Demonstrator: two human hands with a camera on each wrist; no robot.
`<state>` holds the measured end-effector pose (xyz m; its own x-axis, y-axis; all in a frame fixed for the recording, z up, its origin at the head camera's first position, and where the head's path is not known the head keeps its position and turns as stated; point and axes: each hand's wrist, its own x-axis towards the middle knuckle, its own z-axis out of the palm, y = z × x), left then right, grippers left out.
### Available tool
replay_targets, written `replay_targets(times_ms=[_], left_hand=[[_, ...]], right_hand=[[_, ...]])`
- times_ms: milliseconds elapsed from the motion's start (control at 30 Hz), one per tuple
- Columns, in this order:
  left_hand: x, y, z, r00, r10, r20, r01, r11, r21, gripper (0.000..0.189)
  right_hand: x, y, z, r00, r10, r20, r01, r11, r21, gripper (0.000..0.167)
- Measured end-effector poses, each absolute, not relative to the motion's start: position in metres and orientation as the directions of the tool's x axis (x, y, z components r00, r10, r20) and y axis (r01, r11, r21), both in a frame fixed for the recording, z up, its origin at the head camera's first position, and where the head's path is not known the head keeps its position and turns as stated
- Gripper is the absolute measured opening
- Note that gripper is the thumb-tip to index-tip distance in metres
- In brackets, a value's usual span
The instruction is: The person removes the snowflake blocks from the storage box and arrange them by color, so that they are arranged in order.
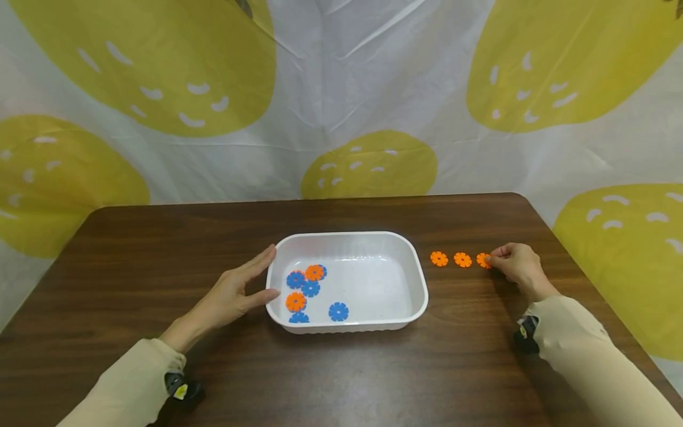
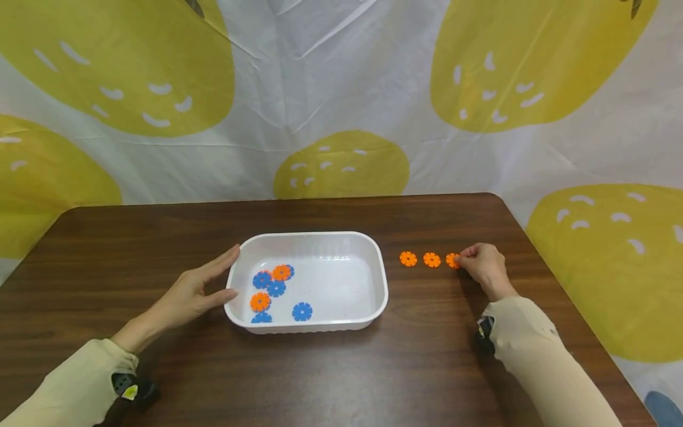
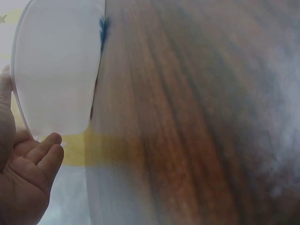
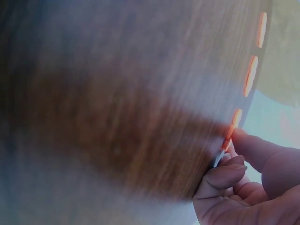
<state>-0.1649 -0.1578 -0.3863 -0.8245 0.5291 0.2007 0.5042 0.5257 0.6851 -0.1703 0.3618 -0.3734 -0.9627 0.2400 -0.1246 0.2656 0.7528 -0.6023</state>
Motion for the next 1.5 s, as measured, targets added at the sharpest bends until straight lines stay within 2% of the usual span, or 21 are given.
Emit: replay_targets(times_ms=[367, 533, 733, 1033, 1300, 1500], left_hand=[[-0.167, -0.155, -0.388, -0.82, 0.534, 0.207, 0.511, 0.519, 0.685, 0.078], [-0.167, -0.154, -0.387, -0.816, 0.537, 0.214, 0.519, 0.517, 0.68, 0.078], [-0.168, -0.154, -0.385, -0.814, 0.538, 0.218, 0.521, 0.512, 0.683, 0.078], [-0.168, -0.151, -0.385, -0.816, 0.537, 0.211, 0.515, 0.513, 0.687, 0.079], [-0.168, -0.149, -0.385, -0.819, 0.537, 0.205, 0.513, 0.522, 0.682, 0.078], [-0.169, -0.15, -0.386, -0.814, 0.538, 0.217, 0.521, 0.514, 0.681, 0.078]], right_hand=[[-0.162, 0.364, -0.371, -0.968, 0.2, -0.153, 0.249, 0.686, -0.684, 0.033], [-0.158, 0.353, -0.361, -0.98, 0.166, -0.113, 0.196, 0.667, -0.719, 0.035], [-0.157, 0.32, -0.342, -0.995, 0.095, -0.042, 0.094, 0.654, -0.75, 0.036], [-0.154, 0.257, -0.319, -0.999, -0.03, 0.043, -0.052, 0.555, -0.83, 0.027], [-0.147, 0.206, -0.318, -0.99, -0.125, 0.059, -0.112, 0.481, -0.87, 0.019], [-0.145, 0.169, -0.327, -0.981, -0.194, 0.012, -0.095, 0.423, -0.901, 0.014]])
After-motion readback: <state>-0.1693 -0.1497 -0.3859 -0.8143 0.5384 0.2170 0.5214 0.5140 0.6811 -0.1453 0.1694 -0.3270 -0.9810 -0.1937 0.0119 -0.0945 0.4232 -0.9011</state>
